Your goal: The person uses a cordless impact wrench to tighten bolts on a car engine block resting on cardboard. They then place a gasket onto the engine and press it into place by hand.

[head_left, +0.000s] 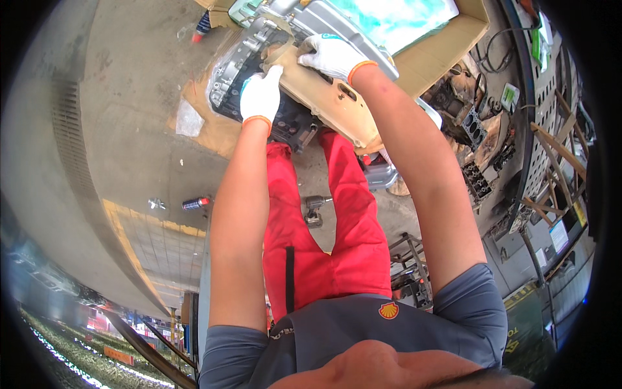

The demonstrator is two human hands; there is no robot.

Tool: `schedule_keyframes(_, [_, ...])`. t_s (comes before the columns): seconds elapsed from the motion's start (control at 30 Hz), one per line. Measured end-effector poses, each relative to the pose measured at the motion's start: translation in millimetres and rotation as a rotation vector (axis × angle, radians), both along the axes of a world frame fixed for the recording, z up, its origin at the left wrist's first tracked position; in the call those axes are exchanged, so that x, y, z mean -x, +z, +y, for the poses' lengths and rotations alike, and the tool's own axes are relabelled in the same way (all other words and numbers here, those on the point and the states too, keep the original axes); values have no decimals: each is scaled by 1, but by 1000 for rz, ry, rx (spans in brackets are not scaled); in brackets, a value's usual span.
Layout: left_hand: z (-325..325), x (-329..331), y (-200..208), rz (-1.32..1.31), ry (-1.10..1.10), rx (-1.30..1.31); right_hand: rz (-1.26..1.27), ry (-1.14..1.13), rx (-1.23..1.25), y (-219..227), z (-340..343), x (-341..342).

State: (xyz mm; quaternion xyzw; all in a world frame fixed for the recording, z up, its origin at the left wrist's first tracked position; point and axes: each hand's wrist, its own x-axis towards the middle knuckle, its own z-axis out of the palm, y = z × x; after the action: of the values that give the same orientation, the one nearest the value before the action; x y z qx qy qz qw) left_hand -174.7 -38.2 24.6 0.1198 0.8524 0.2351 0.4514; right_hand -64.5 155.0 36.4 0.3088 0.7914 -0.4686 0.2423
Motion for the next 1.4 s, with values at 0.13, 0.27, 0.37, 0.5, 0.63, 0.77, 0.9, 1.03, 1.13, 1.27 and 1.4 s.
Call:
schedule_keyframes(0.13, [0,1,6,-78,69,-3,-37,42,-52,-2,-2,0])
schedule_keyframes(0.27, [-1,1,11,-65,62,-30,-98,105,-110,5,-7,3])
schedule_keyframes(0.37, [-3,1,7,-56,59,-38,-109,94,-148,0,-16,7])
schedule_keyframes(0.5, [-2,0,15,-56,61,-35,-193,102,-171,1,-20,14])
schedule_keyframes(0.63, [-21,-2,6,-248,277,-80,-247,97,-60,10,-18,20])
schedule_keyframes(0.77, [-44,-19,18,-684,685,-284,-304,72,47,-3,-8,14])
schedule_keyframes(0.9, [-64,-46,34,-1026,987,-542,-277,0,-107,9,-15,18])
schedule_keyframes(1.03, [-68,-67,48,-1148,1078,-570,196,-84,-117,60,-33,-21])
schedule_keyframes(1.13, [-57,-87,65,-1187,1088,-549,386,148,-139,94,-70,-59])
schedule_keyframes(1.27, [-44,-128,73,-1220,1052,-436,294,174,-308,100,-101,-105])
schedule_keyframes(1.4, [-56,-174,62,-1282,981,-384,236,40,-245,95,-114,-156])
